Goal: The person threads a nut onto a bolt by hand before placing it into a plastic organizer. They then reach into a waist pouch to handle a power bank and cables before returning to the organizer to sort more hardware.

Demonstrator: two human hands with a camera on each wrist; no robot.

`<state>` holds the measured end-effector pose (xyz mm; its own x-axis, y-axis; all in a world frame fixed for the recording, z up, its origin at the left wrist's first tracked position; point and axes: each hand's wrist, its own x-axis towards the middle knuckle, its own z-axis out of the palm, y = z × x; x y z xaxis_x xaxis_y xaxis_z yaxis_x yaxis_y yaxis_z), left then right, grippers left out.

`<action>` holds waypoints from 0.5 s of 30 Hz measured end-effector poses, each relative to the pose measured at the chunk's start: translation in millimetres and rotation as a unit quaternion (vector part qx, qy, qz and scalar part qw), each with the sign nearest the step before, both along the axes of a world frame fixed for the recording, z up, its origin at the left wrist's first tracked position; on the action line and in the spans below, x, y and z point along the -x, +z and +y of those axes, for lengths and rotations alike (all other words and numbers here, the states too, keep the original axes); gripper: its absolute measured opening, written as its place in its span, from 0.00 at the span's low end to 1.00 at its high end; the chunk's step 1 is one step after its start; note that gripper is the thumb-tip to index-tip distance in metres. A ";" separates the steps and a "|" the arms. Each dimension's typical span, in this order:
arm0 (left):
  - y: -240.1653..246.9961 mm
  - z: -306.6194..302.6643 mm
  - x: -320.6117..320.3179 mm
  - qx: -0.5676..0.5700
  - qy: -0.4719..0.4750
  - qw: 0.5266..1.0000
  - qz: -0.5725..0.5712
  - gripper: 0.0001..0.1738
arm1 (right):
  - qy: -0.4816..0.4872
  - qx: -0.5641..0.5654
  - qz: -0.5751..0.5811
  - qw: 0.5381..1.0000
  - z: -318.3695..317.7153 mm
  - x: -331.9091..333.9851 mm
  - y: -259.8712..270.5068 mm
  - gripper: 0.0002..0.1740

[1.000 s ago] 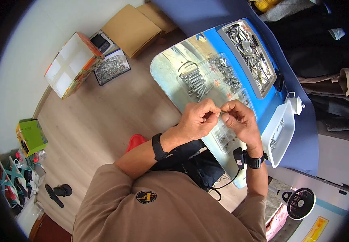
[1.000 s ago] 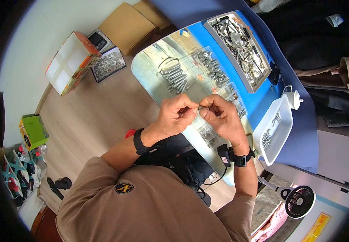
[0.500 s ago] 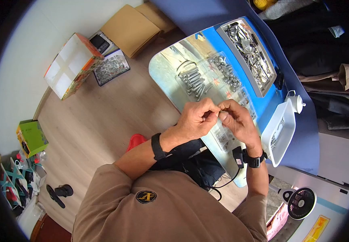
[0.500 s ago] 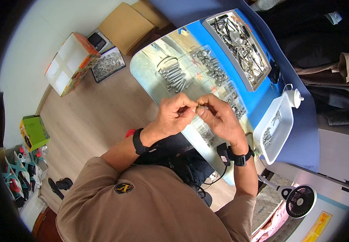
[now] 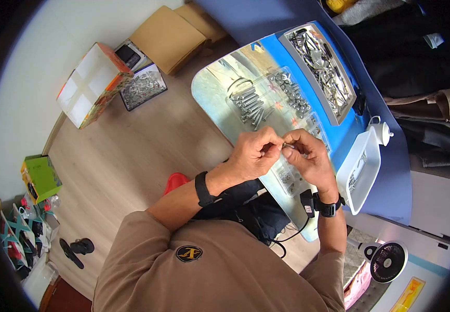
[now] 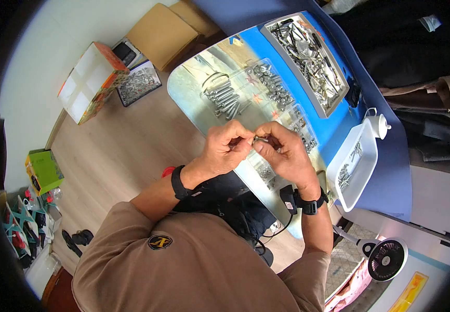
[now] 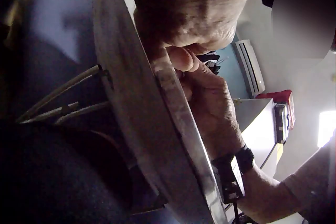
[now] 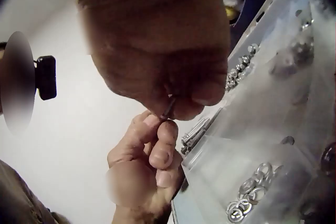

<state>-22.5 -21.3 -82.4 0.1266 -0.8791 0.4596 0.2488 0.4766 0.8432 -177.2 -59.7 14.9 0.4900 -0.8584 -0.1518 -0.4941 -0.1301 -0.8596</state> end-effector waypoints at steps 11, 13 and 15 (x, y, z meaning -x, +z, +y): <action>4.1 -0.1 -2.2 0.002 0.003 1.000 -0.002 0.04 | -0.011 -0.067 0.046 0.997 -2.7 1.5 1.3 0.16; 3.4 0.2 -0.6 0.000 0.013 1.000 -0.007 0.04 | -0.007 0.017 -0.032 0.999 4.1 0.4 -1.3 0.19; 3.3 0.3 -1.3 0.001 0.006 1.000 -0.010 0.04 | 0.002 0.021 -0.004 1.000 3.5 1.3 2.0 0.17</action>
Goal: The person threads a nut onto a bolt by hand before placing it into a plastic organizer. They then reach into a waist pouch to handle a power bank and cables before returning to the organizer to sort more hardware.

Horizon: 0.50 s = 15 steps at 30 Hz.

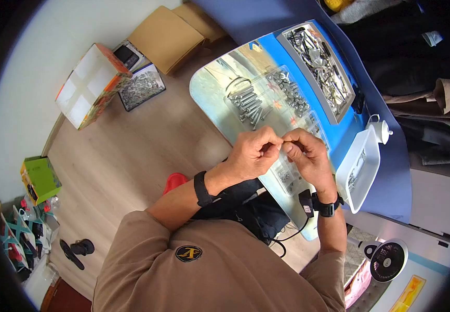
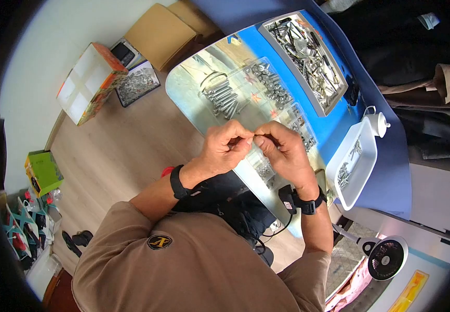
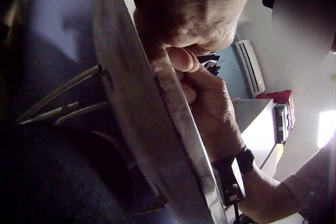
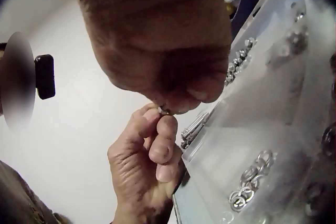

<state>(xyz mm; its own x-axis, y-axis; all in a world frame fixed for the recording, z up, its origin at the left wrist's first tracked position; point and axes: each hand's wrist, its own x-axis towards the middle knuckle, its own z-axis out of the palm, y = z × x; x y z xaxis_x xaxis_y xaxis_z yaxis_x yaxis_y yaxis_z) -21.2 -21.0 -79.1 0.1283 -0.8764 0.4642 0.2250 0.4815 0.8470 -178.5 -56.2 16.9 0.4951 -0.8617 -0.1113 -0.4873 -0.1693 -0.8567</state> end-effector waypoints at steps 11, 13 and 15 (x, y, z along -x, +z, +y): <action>-0.8 -1.6 -0.8 0.008 0.004 1.000 -0.005 0.04 | -0.015 -0.065 -0.053 0.996 -1.5 2.9 -1.8 0.07; 0.5 -1.1 -0.5 0.017 0.008 1.000 -0.010 0.04 | 0.021 0.003 0.018 1.000 -1.4 7.0 -5.9 0.08; 0.7 -0.7 -1.0 0.013 0.007 1.000 -0.010 0.04 | 0.020 -0.014 0.020 0.999 -1.6 3.4 -3.7 0.08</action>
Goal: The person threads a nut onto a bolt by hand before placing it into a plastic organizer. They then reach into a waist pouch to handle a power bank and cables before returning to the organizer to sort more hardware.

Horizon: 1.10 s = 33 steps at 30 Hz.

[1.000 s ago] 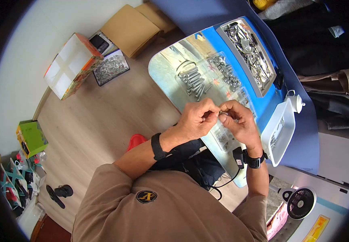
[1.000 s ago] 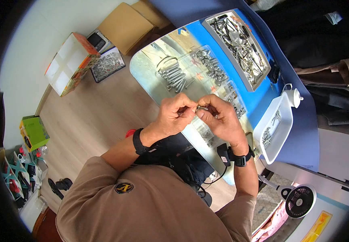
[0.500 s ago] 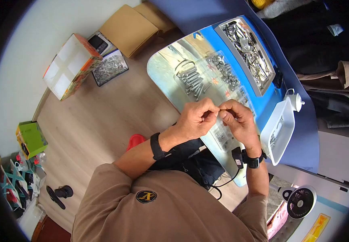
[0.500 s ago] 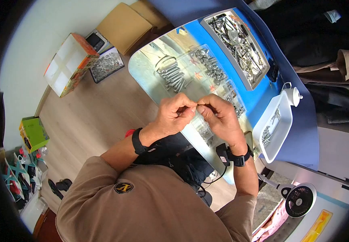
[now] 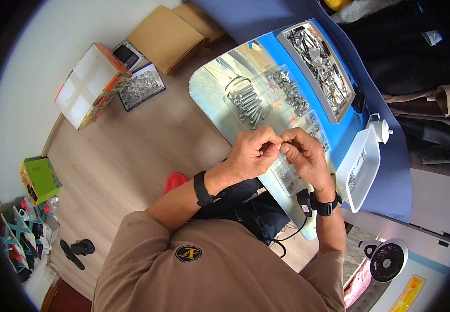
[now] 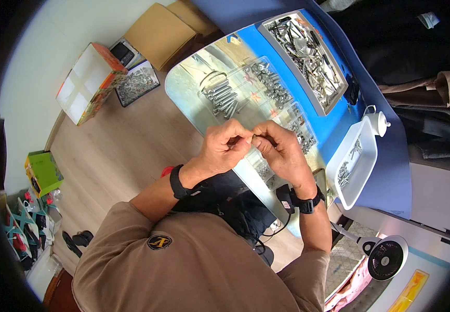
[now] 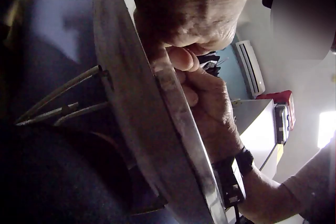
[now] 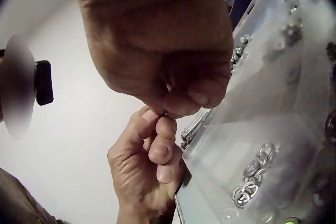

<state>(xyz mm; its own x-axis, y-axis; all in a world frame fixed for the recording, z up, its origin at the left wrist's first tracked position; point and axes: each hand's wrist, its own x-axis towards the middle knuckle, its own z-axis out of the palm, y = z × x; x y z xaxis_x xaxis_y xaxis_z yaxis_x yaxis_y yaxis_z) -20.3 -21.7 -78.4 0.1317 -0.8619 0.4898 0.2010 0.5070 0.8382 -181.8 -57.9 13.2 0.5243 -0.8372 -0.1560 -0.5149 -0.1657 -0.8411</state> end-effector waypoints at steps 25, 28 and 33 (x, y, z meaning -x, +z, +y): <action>7.4 4.9 -3.8 -0.064 -0.063 0.995 0.053 0.10 | 0.076 0.152 0.074 0.983 -11.6 13.1 24.9 0.08; 8.6 4.9 -4.5 -0.062 -0.061 0.995 0.046 0.10 | 0.071 0.166 0.075 0.981 -18.4 24.6 22.1 0.08; 1.6 3.1 -1.3 -0.020 -0.037 0.999 0.020 0.08 | 0.014 0.177 0.068 0.982 -38.2 44.1 22.6 0.09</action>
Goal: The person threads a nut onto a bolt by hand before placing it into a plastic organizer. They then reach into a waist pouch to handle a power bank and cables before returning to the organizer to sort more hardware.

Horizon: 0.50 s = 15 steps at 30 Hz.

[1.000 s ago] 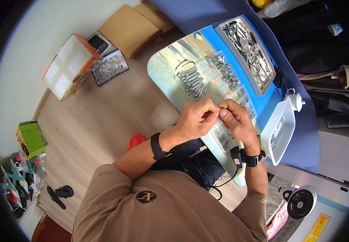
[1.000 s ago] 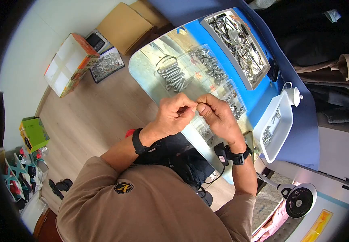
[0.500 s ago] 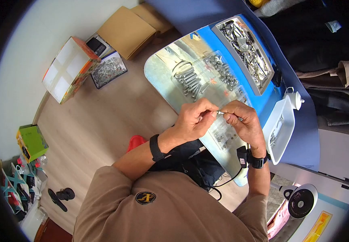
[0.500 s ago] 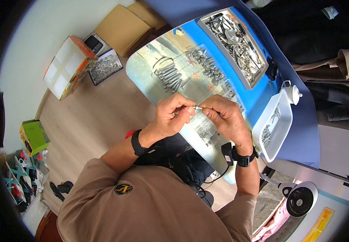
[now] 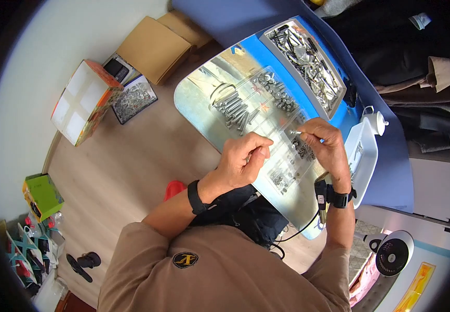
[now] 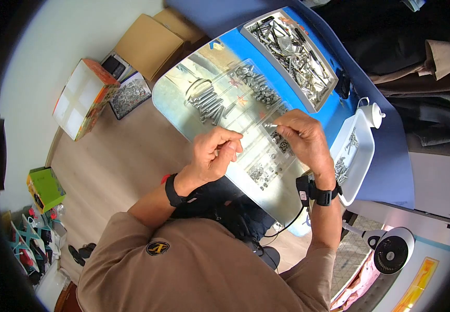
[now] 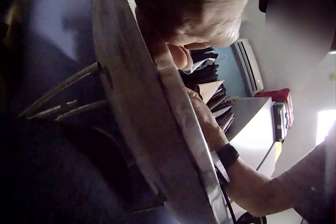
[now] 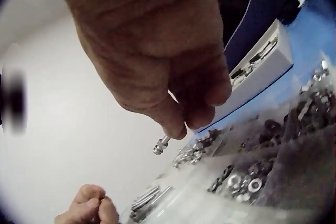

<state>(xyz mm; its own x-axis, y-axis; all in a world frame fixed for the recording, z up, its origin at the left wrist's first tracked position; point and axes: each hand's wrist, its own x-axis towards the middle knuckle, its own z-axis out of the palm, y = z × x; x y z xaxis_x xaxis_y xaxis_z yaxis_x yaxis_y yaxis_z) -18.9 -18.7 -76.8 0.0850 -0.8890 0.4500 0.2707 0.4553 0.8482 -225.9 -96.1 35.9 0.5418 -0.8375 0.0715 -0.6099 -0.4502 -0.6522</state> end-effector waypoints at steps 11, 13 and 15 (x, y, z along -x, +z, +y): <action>3.8 0.8 -2.0 0.036 0.035 0.995 -0.080 0.07 | -0.037 0.020 0.108 0.993 -59.5 23.7 -10.3 0.09; 5.1 0.6 -3.6 0.036 0.031 0.995 -0.093 0.06 | -0.026 0.018 0.101 0.994 -65.5 22.6 -13.0 0.09; 5.2 0.0 -2.6 0.035 0.032 0.995 -0.088 0.06 | -0.014 0.003 0.088 0.996 -70.8 23.2 -16.9 0.09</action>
